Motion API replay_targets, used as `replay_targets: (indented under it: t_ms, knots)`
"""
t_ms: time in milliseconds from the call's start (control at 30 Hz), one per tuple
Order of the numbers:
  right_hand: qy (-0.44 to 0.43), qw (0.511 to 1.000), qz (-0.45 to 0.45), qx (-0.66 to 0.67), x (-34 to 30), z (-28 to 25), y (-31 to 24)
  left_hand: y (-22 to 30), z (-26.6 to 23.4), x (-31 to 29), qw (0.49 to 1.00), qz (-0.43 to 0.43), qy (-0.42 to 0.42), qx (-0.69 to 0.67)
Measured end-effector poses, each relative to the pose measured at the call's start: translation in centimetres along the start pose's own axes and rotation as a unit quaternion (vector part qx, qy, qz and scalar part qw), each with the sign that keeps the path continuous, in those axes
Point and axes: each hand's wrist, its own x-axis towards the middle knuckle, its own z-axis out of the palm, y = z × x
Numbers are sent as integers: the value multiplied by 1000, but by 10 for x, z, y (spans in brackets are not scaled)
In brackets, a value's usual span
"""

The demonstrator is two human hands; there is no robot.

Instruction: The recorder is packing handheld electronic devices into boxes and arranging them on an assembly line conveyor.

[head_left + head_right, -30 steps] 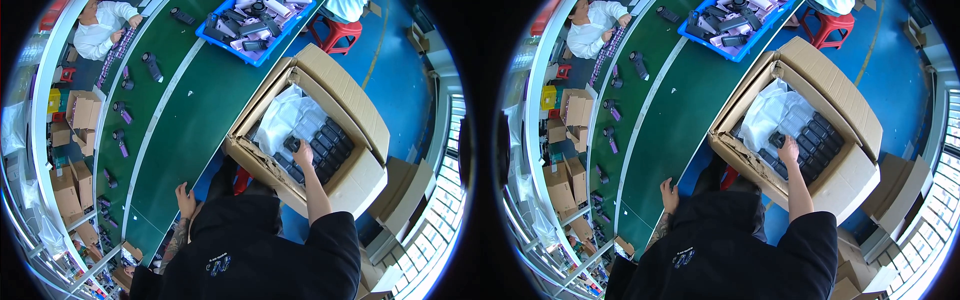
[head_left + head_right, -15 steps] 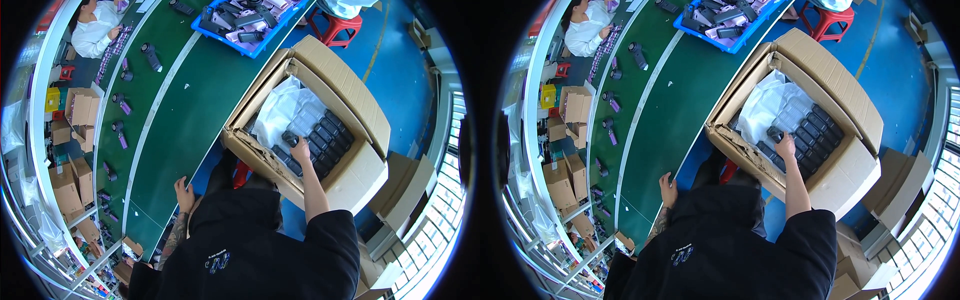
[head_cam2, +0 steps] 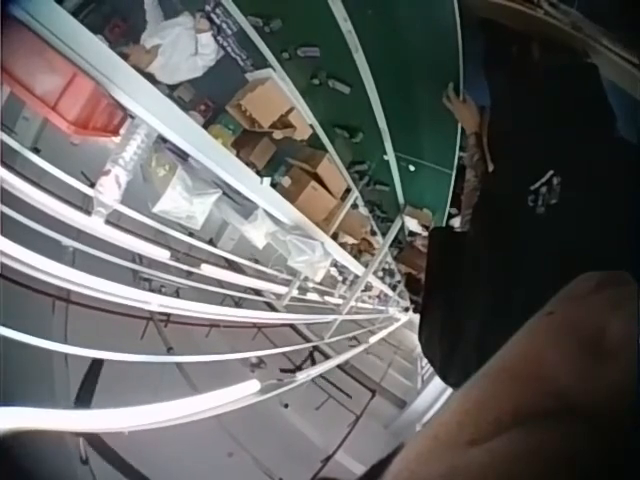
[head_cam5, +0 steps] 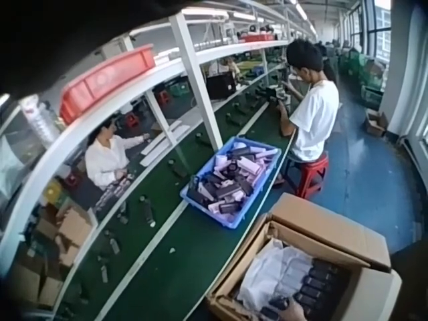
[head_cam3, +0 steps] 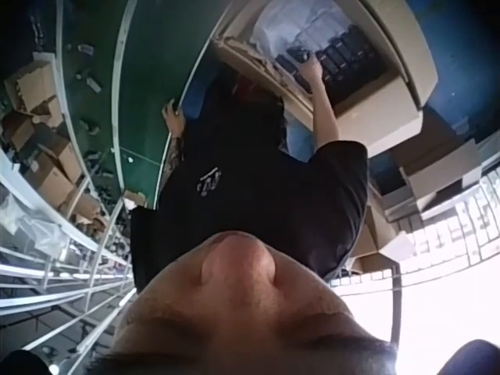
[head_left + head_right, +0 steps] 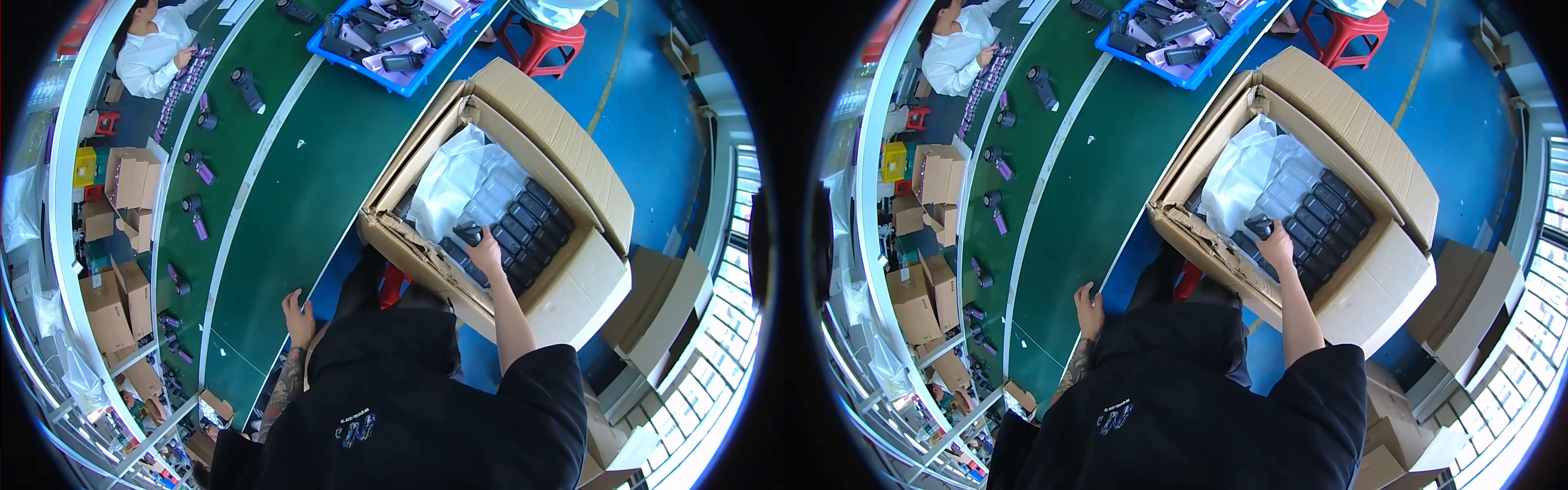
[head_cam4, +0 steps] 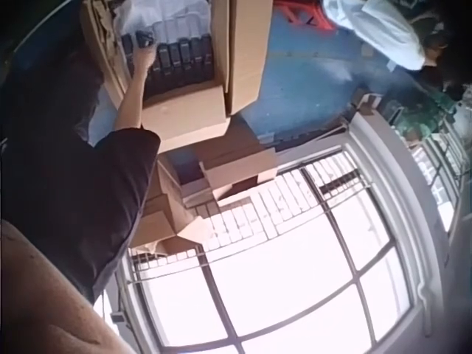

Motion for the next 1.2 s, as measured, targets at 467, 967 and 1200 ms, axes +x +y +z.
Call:
replay_targets:
  t_ms: [467,967,1200]
  knots:
    - [-105,993,38,-46,-19,24,-7,-1,-8,12,999,-7,32,-19]
    - [-103,981,113,119,-28,-101,-94,1,-81,253,971,105,187,-107]
    - [-83,958,123,245,-54,-121,-200,61,-138,442,947,179,263,-48]
